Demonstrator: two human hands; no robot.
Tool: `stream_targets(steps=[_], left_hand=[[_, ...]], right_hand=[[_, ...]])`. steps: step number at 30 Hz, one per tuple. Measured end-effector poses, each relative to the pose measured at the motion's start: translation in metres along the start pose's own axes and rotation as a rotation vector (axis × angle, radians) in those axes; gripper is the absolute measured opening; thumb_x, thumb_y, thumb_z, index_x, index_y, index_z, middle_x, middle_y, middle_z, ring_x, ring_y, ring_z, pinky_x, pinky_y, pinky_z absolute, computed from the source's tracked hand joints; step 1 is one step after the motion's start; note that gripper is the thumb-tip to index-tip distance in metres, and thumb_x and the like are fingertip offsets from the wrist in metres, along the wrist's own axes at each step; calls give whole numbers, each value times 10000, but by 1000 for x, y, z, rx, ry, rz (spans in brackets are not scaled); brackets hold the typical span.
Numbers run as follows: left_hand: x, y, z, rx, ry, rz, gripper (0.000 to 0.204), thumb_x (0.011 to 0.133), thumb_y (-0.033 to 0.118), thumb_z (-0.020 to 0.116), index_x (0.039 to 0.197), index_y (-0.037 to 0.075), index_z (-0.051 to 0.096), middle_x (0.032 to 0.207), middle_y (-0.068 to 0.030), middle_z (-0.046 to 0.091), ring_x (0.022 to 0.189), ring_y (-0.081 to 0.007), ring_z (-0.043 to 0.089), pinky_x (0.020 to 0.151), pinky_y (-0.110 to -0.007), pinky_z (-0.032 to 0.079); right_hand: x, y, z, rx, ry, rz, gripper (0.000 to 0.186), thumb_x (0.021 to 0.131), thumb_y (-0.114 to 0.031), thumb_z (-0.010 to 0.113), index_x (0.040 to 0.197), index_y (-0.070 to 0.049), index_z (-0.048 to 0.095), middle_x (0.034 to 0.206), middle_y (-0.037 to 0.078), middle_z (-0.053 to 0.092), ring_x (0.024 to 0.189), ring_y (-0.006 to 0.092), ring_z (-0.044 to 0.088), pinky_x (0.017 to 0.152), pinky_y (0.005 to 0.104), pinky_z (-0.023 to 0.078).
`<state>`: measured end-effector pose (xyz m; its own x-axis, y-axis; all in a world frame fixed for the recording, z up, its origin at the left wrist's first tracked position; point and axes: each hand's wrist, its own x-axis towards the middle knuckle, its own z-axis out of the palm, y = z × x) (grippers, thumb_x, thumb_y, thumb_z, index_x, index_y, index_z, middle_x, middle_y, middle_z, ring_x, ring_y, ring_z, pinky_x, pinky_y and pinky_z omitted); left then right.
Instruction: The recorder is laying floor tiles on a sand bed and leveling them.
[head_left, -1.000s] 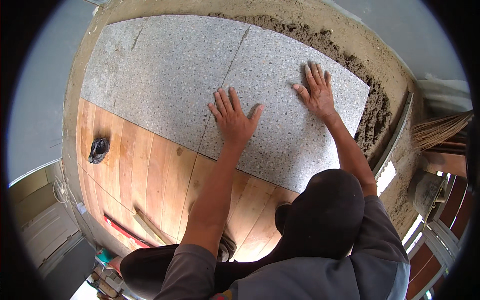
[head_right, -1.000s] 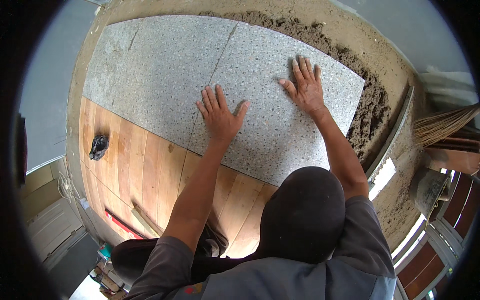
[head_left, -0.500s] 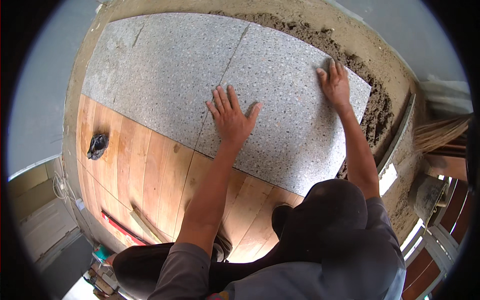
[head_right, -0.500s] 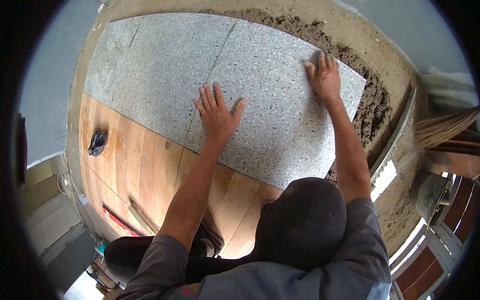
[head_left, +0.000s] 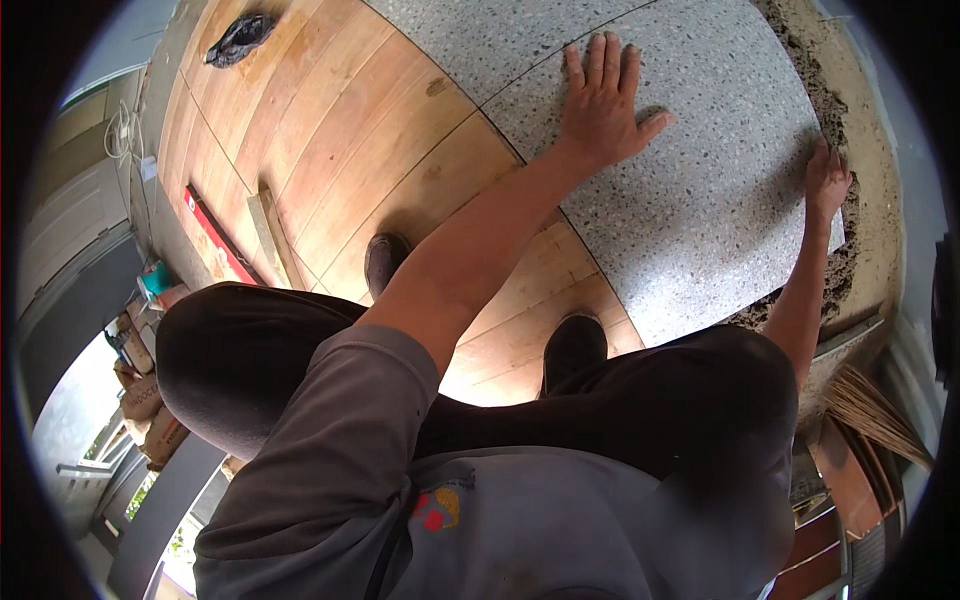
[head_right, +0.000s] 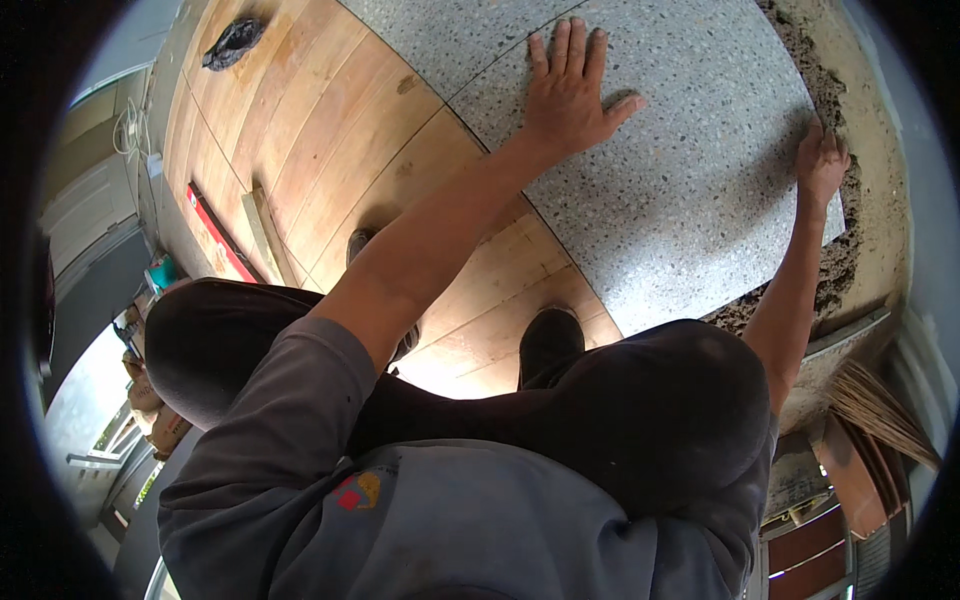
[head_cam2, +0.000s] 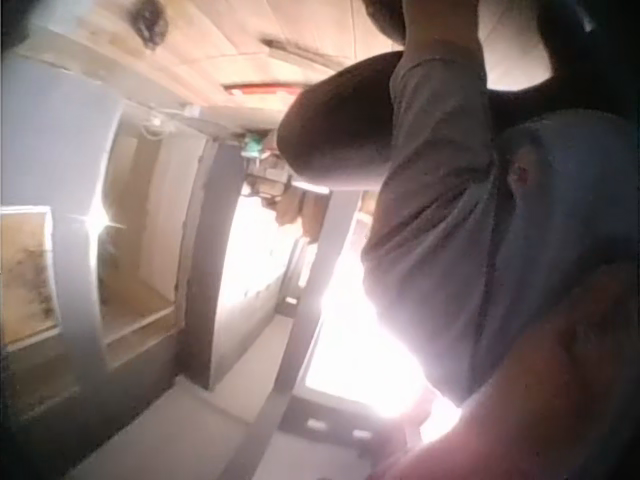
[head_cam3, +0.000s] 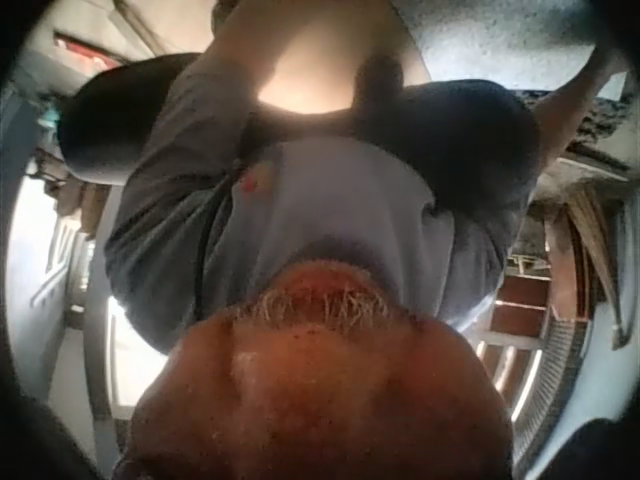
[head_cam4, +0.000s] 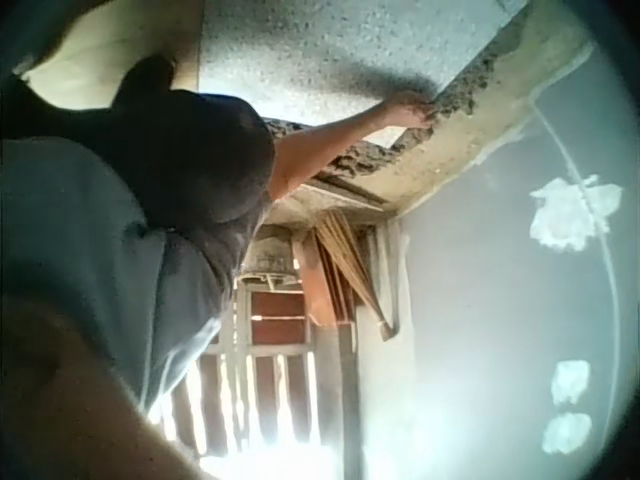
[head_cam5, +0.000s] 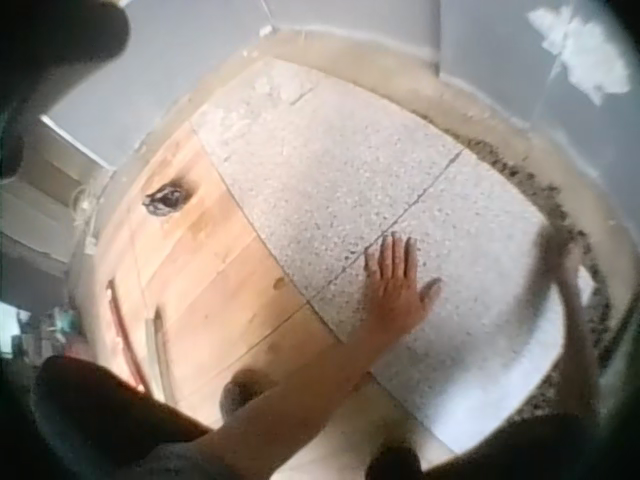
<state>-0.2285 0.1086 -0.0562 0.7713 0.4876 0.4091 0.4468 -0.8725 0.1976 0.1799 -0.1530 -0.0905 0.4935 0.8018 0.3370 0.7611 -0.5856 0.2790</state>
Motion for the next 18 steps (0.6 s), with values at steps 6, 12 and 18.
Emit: stream_targets(steps=[6, 12, 18], left_hand=[[4, -2, 0, -26, 18, 3, 979, 959, 733, 589, 1510, -72, 510, 1553, -373, 463, 1503, -525, 373, 1211, -768, 154], [13, 6, -30, 93, -45, -13, 855, 1003, 654, 578, 1525, -21, 518, 1562, -303, 500, 1502, -465, 408, 1240, -695, 209], [107, -61, -80, 167, -709, 41, 714, 995, 520, 621, 1503, 22, 561, 1569, -237, 528, 1498, -420, 431, 1278, -610, 238]], right_hand=[[4, 12, 3, -106, -16, -137, 176, 1014, -210, 622, 1123, -140, 742, 1009, 141, 747, 1013, 370, 734, 785, 531, 592], [11, 25, 27, 53, -107, -24, 277, 1064, -317, 558, 1133, -122, 744, 1040, 171, 763, 1012, 412, 724, 857, 560, 579], [26, 44, 6, 117, -253, -81, 361, 1070, -392, 514, 1090, -91, 713, 1047, 207, 743, 998, 434, 698, 870, 539, 560]])
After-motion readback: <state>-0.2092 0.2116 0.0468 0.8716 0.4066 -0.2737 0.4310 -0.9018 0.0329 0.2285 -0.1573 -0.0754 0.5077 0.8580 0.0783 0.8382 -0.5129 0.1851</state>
